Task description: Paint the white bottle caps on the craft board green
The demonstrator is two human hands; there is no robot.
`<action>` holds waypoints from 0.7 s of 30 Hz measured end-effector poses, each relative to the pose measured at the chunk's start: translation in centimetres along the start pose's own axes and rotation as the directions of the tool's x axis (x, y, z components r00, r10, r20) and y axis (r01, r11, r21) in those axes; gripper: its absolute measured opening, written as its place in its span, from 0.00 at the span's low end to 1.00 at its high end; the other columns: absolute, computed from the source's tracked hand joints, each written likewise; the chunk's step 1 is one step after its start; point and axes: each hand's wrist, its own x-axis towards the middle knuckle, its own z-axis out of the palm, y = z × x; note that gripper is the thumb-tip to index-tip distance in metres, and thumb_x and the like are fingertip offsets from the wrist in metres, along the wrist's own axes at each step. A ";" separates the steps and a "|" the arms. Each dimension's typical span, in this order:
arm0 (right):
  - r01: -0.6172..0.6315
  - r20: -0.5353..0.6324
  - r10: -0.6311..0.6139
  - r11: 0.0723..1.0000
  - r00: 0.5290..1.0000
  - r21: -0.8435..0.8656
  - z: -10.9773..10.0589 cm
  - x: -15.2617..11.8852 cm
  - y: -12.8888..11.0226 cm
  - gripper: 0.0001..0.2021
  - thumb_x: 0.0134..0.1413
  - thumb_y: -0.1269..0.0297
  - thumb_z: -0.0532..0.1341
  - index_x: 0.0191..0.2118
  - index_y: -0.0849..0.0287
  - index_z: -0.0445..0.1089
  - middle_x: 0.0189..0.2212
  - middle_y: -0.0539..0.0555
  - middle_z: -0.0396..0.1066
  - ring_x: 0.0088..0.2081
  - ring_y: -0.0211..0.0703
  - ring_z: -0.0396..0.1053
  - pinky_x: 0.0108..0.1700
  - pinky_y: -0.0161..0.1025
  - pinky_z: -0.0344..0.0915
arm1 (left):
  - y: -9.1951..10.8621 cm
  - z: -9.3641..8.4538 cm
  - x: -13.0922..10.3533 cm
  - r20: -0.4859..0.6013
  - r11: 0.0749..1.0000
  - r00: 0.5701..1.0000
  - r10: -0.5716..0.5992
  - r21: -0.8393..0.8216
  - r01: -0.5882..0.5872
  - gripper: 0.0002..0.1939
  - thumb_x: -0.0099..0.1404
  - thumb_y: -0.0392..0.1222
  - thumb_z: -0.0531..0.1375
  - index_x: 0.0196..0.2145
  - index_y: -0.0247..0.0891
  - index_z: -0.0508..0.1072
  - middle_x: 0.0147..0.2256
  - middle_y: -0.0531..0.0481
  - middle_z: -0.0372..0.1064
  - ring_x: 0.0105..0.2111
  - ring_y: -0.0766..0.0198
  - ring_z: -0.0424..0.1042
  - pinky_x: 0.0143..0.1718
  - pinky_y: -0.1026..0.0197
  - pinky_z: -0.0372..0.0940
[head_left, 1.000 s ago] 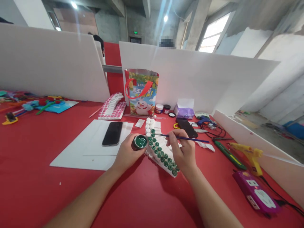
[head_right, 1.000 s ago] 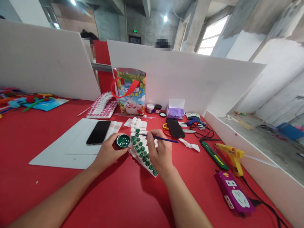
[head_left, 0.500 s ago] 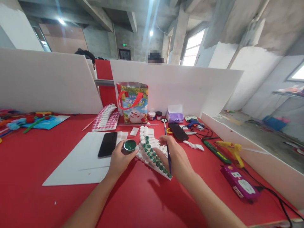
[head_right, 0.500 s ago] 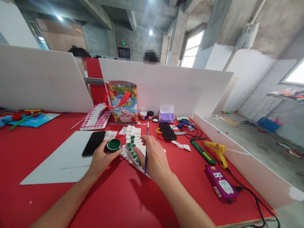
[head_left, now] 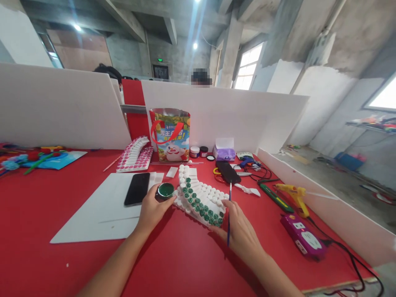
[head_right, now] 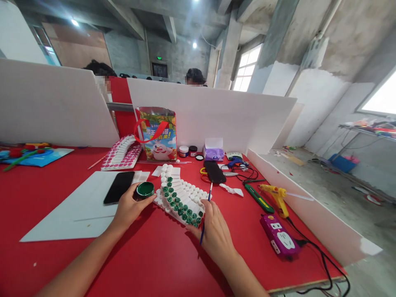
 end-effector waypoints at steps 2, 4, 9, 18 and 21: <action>-0.031 0.019 0.031 0.999 0.999 0.032 -0.2 0.4 0.4 0.29 0.60 0.52 0.67 0.61 0.60 0.61 0.54 0.66 0.72 0.55 0.60 0.75 0.51 0.52 0.76 | 0.3 -0.1 -0.1 -0.002 1.000 1.000 -0.009 -0.007 0.009 0.27 0.47 0.57 0.70 0.41 0.39 0.74 0.36 0.48 0.79 0.38 0.51 0.77 0.43 0.54 0.71; -0.055 0.041 0.053 0.997 0.998 0.059 -0.4 0.8 0.9 0.27 0.61 0.54 0.66 0.61 0.59 0.62 0.54 0.66 0.71 0.53 0.59 0.76 0.51 0.52 0.76 | 0.6 -0.1 -0.1 -0.001 1.000 1.000 -0.028 -0.013 0.028 0.27 0.46 0.57 0.70 0.40 0.40 0.74 0.36 0.48 0.79 0.38 0.51 0.77 0.42 0.54 0.71; -0.062 0.115 0.051 0.994 0.992 0.089 -0.5 2.4 2.3 0.22 0.63 0.62 0.63 0.61 0.58 0.63 0.55 0.66 0.69 0.51 0.57 0.77 0.50 0.53 0.75 | 1.3 -0.1 -0.4 0.020 0.999 0.999 -0.050 -0.018 0.050 0.26 0.47 0.56 0.70 0.40 0.40 0.74 0.36 0.48 0.79 0.37 0.51 0.78 0.41 0.55 0.72; -0.050 0.144 0.044 0.998 0.989 0.041 -0.4 3.8 2.5 0.25 0.61 0.63 0.65 0.61 0.62 0.62 0.56 0.69 0.68 0.54 0.60 0.75 0.52 0.54 0.74 | 1.1 0.0 -0.8 0.101 0.999 0.994 -0.043 0.010 0.042 0.26 0.49 0.55 0.69 0.42 0.40 0.74 0.36 0.48 0.79 0.38 0.51 0.78 0.43 0.53 0.72; -0.089 0.120 0.084 0.995 0.989 0.041 0.0 3.2 2.5 0.25 0.62 0.60 0.65 0.61 0.62 0.62 0.54 0.67 0.68 0.49 0.58 0.76 0.48 0.53 0.75 | 0.9 0.2 -0.9 0.112 1.000 0.994 -0.015 0.020 0.013 0.25 0.49 0.55 0.69 0.42 0.40 0.75 0.38 0.47 0.80 0.39 0.51 0.78 0.45 0.53 0.72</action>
